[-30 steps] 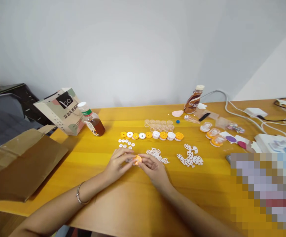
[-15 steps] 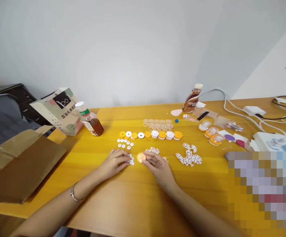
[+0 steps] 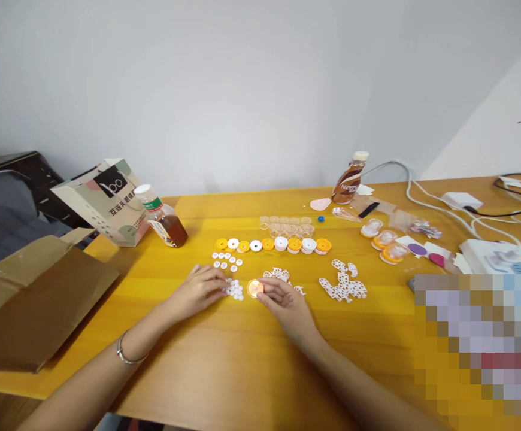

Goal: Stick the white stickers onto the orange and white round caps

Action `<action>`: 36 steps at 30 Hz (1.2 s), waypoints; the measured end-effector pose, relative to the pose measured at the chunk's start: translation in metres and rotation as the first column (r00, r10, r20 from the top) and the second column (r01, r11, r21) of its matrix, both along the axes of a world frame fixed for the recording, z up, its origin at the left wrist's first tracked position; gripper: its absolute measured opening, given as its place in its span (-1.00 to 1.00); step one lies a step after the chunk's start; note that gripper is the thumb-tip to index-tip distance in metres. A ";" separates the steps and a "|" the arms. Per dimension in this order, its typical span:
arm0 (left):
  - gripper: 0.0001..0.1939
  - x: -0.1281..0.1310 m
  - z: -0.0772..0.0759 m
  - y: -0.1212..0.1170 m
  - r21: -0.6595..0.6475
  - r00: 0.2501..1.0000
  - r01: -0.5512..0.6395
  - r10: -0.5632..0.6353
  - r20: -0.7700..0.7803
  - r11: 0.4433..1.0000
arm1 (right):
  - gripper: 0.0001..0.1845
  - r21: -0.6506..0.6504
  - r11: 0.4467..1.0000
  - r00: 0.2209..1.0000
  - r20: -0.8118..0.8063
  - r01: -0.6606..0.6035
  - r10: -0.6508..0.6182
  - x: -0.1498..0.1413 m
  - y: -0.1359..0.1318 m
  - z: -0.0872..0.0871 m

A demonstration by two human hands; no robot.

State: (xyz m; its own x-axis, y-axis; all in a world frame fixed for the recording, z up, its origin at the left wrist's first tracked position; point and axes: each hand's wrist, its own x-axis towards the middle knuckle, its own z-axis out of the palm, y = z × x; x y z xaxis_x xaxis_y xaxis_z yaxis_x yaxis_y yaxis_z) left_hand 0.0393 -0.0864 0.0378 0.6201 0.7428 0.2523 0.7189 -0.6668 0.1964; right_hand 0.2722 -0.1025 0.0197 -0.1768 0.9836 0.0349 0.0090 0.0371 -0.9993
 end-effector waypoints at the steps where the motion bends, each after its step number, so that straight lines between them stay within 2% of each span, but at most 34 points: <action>1: -0.85 0.000 0.000 0.000 -0.006 1.000 0.000 0.000 -0.005 1.000 | -0.68 -0.002 1.000 1.000 0.000 0.001 -0.001 0.000 0.000 0.001; 8: -0.86 0.002 -0.003 -0.001 0.007 1.000 0.002 -0.002 -0.021 1.000 | -0.68 -0.042 0.999 1.000 -0.021 -0.003 0.003 0.000 0.001 0.002; 16: -0.78 0.003 -0.007 -0.001 0.108 0.994 0.060 -0.049 -0.098 0.992 | -0.68 -0.042 0.999 1.000 -0.021 -0.002 0.001 -0.001 -0.001 0.002; 25: -0.81 0.009 -0.012 -0.003 0.033 0.998 -0.026 0.028 -0.048 0.999 | -0.69 -0.071 0.997 0.998 -0.058 -0.010 0.006 -0.002 0.000 0.001; 28: -0.80 0.008 -0.017 -0.002 0.094 0.998 0.004 0.002 -0.069 0.996 | -0.69 -0.083 0.996 0.998 -0.069 -0.017 0.011 -0.002 -0.001 0.002; 32: -0.79 0.006 -0.022 0.001 0.244 0.993 0.063 -0.036 -0.114 0.968 | -0.69 -0.101 0.995 0.997 -0.071 -0.021 0.014 -0.002 -0.001 0.002; 36: -0.85 0.010 -0.018 -0.003 0.336 0.999 0.051 -0.043 -0.032 0.940 | -0.68 -0.116 0.993 0.996 -0.086 -0.034 0.024 -0.002 -0.001 -0.001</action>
